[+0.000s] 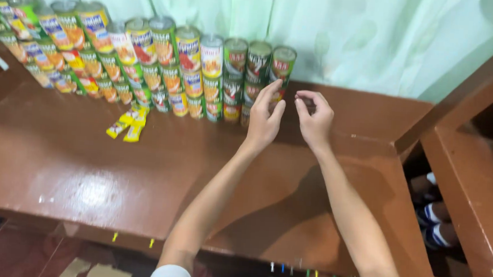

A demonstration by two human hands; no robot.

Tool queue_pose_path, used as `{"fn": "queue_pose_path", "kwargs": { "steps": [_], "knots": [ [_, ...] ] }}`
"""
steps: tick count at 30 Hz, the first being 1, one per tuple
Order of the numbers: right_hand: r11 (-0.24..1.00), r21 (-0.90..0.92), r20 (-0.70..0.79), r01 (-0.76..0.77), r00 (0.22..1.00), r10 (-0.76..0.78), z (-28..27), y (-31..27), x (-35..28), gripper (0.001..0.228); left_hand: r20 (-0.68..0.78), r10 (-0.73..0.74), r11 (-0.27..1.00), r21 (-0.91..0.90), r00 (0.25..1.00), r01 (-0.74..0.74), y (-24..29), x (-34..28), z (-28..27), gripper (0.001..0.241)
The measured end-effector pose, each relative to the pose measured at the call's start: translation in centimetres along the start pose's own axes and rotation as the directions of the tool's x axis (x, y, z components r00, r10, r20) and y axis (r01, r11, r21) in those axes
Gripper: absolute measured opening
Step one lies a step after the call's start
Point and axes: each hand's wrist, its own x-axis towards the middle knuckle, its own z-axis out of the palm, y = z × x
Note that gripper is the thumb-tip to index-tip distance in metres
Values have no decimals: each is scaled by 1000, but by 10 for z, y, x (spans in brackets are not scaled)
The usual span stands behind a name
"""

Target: Organizing various canned goods on a counter and placing them into a cardboard box.

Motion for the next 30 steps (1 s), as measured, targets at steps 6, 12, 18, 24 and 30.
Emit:
{"fn": "queue_pose_path", "kwargs": {
  "steps": [6, 12, 18, 24, 30],
  "knots": [
    [995, -100, 18, -30, 999, 32, 15, -7, 24, 42, -45, 190, 976, 115, 981, -184, 17, 29, -6, 51],
    [999, 19, 112, 27, 993, -29, 32, 12, 31, 65, -71, 283, 934, 247, 956, -258, 7, 36, -5, 54],
    [995, 91, 119, 48, 991, -58, 45, 7, 40, 68, -100, 157, 984, 100, 983, -147, -6, 34, -2, 50],
    [993, 94, 56, -67, 997, 62, 56, 8, 41, 67, -96, 147, 987, 75, 984, -140, -5, 38, -3, 48],
    [936, 344, 23, -75, 997, 72, 64, 20, 43, 56, -92, 159, 987, 53, 983, -155, 0, 37, -2, 48]
  ]
}}
